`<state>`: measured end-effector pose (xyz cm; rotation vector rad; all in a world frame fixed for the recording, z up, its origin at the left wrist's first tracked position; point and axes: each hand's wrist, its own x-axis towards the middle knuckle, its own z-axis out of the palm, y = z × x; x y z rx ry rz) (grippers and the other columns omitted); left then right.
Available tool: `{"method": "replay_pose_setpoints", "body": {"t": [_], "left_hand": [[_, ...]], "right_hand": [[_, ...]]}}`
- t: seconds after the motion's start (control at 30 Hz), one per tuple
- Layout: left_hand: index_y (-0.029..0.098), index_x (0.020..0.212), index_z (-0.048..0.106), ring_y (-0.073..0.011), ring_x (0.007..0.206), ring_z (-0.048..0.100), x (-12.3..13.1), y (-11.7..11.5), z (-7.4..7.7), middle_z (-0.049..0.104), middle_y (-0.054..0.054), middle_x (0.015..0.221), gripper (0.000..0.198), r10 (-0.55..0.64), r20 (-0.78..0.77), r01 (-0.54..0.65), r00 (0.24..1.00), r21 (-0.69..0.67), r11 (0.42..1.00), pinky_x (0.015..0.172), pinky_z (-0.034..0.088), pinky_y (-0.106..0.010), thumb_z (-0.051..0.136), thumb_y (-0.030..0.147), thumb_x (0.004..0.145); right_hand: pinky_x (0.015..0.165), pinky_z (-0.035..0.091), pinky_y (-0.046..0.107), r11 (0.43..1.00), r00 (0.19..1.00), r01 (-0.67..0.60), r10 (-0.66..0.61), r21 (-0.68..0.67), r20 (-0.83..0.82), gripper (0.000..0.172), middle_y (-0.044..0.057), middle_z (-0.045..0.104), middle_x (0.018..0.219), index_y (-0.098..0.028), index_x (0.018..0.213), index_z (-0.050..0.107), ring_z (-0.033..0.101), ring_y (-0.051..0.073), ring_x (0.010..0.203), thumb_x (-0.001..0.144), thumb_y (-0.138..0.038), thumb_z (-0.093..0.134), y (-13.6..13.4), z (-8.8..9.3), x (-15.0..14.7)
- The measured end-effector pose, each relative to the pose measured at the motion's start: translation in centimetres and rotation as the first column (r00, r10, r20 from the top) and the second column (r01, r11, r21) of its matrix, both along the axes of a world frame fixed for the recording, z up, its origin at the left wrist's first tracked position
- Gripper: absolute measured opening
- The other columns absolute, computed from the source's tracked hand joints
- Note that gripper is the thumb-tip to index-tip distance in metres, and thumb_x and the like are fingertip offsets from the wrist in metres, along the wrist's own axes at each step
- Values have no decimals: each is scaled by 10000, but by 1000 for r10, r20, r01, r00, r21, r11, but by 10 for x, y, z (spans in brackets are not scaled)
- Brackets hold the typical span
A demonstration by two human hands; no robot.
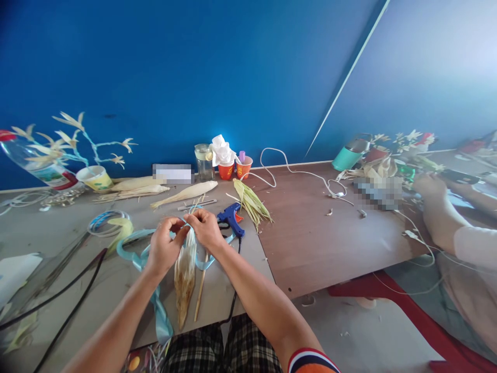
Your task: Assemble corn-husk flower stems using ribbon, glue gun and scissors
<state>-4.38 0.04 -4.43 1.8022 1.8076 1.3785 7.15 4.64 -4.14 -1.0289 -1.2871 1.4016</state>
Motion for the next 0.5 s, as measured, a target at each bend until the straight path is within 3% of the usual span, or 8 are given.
{"method": "replay_pose_setpoints", "body": {"t": [0.2,0.4,0.5], "left_hand": [[215,657,498,-163,655,500,0,-1,2,545,-13,662,247,-30,-7,30,1000,-8,1000,668,392,-265,442,364,846],[215,581,446,-140,517,432,0,-3,2,463,16,531,372,-64,168,86,984,-129,988,545,351,-255,370,419,882],[212,660,516,-150,546,469,0,-3,3,509,10,575,331,-59,215,86,975,-120,989,550,364,-259,411,453,861]], "right_hand": [[480,276,204,998,994,-50,52,23,-91,327,-66,372,505,-182,566,457,315,71,499,690,-431,629,-2,-2,-1],[485,259,206,995,991,-60,69,81,-117,323,-59,379,543,-174,576,464,309,68,519,676,-414,655,0,-3,0],[486,253,208,993,990,-63,74,101,-120,326,-64,364,537,-173,568,453,292,66,514,680,-398,661,1,-2,2]]}}
